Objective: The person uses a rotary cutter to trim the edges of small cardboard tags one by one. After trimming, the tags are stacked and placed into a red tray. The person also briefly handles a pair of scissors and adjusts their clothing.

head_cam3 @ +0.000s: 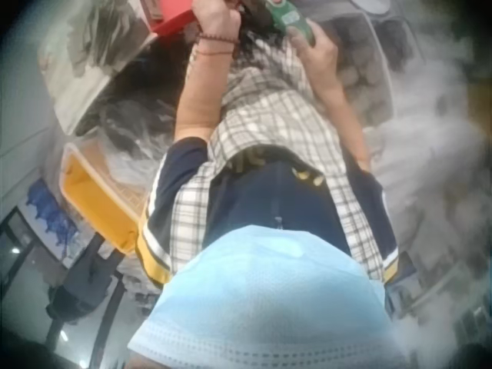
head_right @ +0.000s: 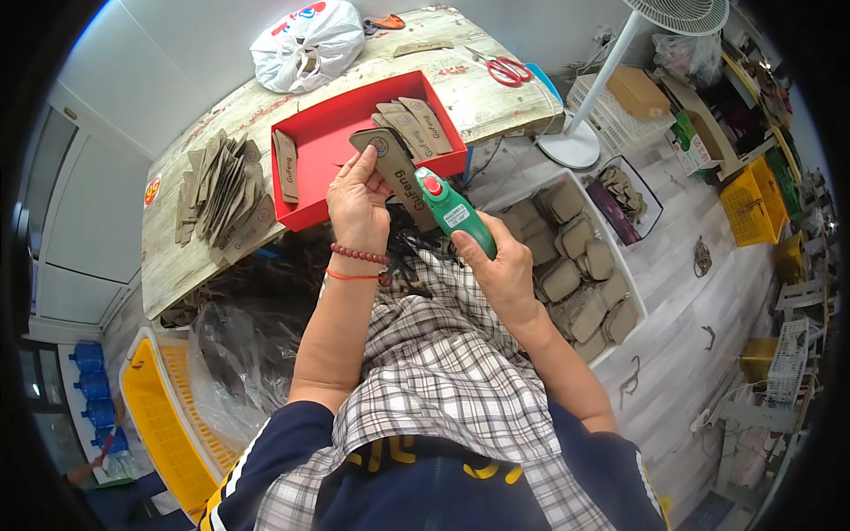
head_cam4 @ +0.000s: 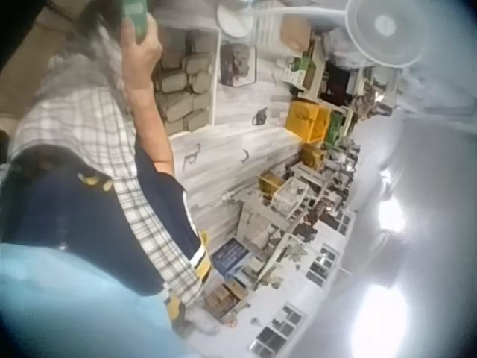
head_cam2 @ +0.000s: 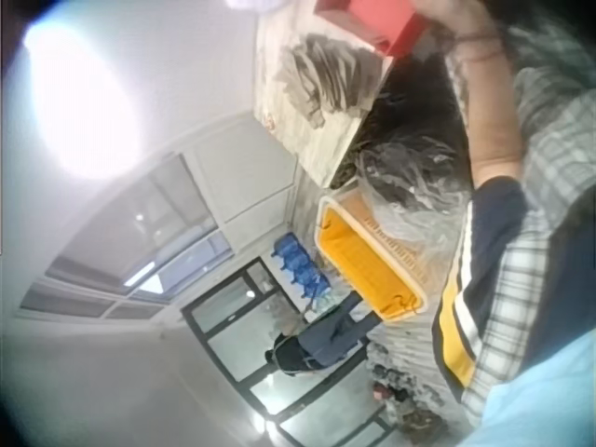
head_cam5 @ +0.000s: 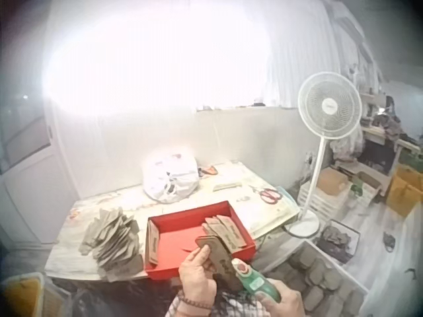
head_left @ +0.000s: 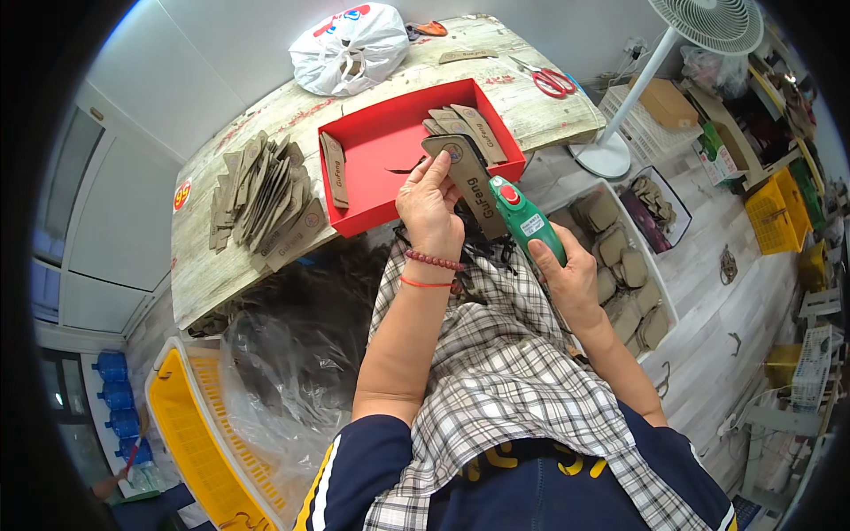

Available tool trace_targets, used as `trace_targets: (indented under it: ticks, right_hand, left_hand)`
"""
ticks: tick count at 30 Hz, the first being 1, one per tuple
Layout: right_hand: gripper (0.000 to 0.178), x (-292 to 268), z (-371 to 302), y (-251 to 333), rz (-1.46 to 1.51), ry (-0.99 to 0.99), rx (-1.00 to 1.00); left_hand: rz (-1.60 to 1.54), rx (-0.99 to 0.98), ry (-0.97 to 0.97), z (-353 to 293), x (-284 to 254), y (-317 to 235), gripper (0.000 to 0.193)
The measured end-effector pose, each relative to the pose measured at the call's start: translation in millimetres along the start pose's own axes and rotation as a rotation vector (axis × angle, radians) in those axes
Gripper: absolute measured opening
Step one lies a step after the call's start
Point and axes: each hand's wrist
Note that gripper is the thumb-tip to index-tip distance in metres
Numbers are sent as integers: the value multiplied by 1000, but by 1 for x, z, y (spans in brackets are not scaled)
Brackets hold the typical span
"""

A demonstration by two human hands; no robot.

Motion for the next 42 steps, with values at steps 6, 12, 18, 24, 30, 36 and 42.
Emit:
trace_targets:
  ticks: [6, 12, 18, 24, 30, 36, 42]
  right_hand:
    - [45, -3, 1, -4, 42, -12, 40]
    - [45, -5, 7, -3, 65, 6, 60]
    - [44, -8, 12, -6, 145, 13, 75]
    - [43, -13, 13, -7, 158, 46, 98]
    - [44, -15, 14, -8, 138, 93, 112]
    - [45, -16, 16, -3, 144, 103, 95]
    - [44, -18, 19, 2, 132, 92, 88]
  left_hand:
    - [15, -47, 8, -4, -2, 12, 13]
    - [75, -45, 3, -8, -4, 22, 12]
    - [148, 16, 25, -9, -6, 27, 9]
    - [258, 146, 110, 0, -14, 18, 11]
    - [503, 305, 127, 9, -17, 10, 13]
    - [628, 309, 201, 7, -17, 1, 12]
    - [718, 241, 330, 8, -19, -1, 11]
Point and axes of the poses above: each hand's wrist, its own z-axis towards the middle knuckle, its own x-axis out of the palm, y = z × x, and after that the axes turned 6 degrees about z, right-handed
